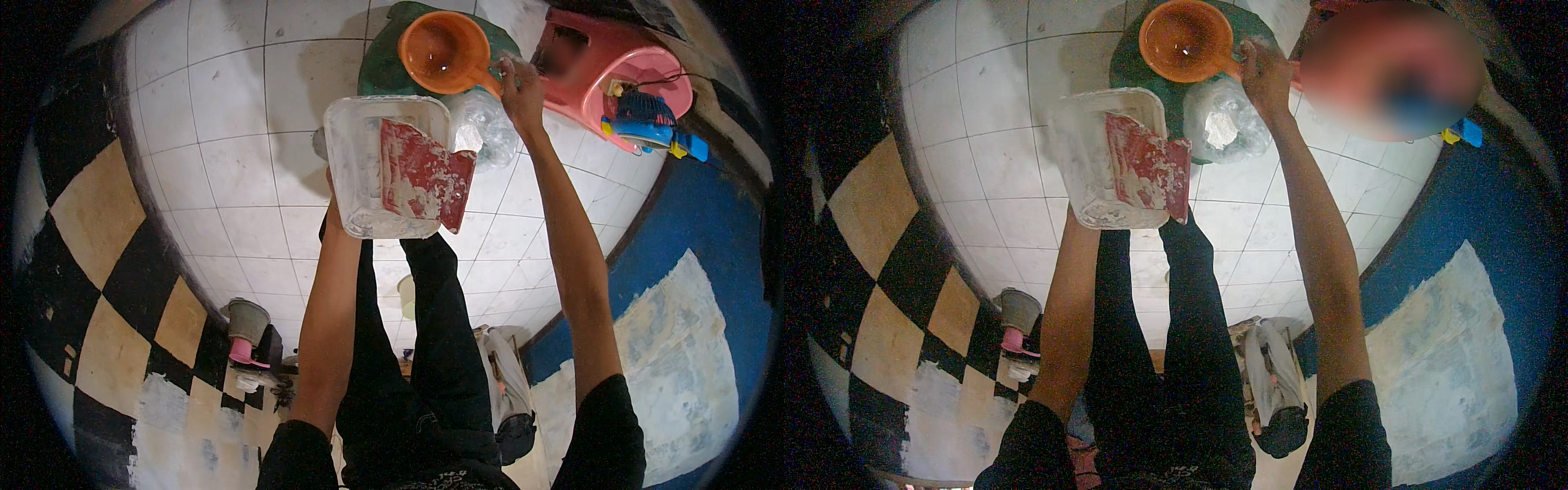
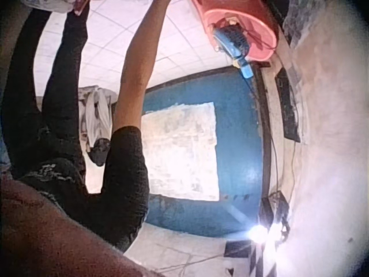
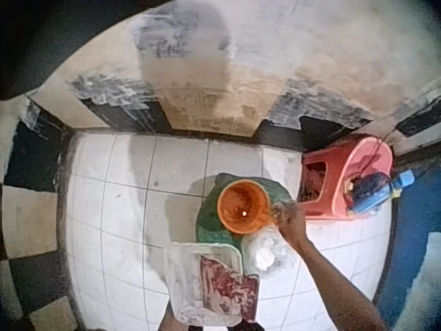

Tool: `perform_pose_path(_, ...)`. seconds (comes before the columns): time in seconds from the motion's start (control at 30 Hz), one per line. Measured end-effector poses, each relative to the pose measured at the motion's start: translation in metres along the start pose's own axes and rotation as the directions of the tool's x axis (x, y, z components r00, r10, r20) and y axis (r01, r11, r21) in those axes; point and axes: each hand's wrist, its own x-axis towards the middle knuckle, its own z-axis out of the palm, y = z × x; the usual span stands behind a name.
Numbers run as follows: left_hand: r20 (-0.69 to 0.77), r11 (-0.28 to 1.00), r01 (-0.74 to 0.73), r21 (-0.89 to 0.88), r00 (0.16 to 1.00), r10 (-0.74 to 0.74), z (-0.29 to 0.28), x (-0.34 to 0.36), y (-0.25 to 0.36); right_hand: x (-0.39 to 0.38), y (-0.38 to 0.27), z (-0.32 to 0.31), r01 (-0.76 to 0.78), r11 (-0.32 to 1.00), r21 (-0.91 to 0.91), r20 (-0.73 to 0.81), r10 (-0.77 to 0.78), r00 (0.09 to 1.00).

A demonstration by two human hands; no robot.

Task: The person applies a white substance to a wall using a red putty knife and kemudian mixes the substance in a container with the knife.

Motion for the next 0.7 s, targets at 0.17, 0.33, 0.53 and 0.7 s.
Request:
perform_pose_path(0.17,-0.007,1.0,0.009,0.009,1.0,-0.009,-0.001,-0.003,-0.004,-0.008,-0.034,-0.039,-0.173,0.968,0.184,-0.152,0.202,0.968)
perform_pose_path(0.33,0.004,1.0,0.024,0.009,1.0,-0.024,0.004,-0.003,-0.009,-0.054,-0.122,-0.099,-0.36,0.868,0.343,-0.173,0.435,0.884)
perform_pose_path(0.53,0.033,0.998,0.064,0.022,0.997,-0.065,0.018,0.002,-0.02,-0.108,-0.165,-0.111,-0.334,0.741,0.583,-0.141,0.497,0.856)
perform_pose_path(0.7,0.081,0.991,0.128,0.03,0.988,-0.13,0.04,0.0,-0.032,-0.122,-0.203,-0.117,-0.485,0.809,0.333,0.051,0.498,0.866)
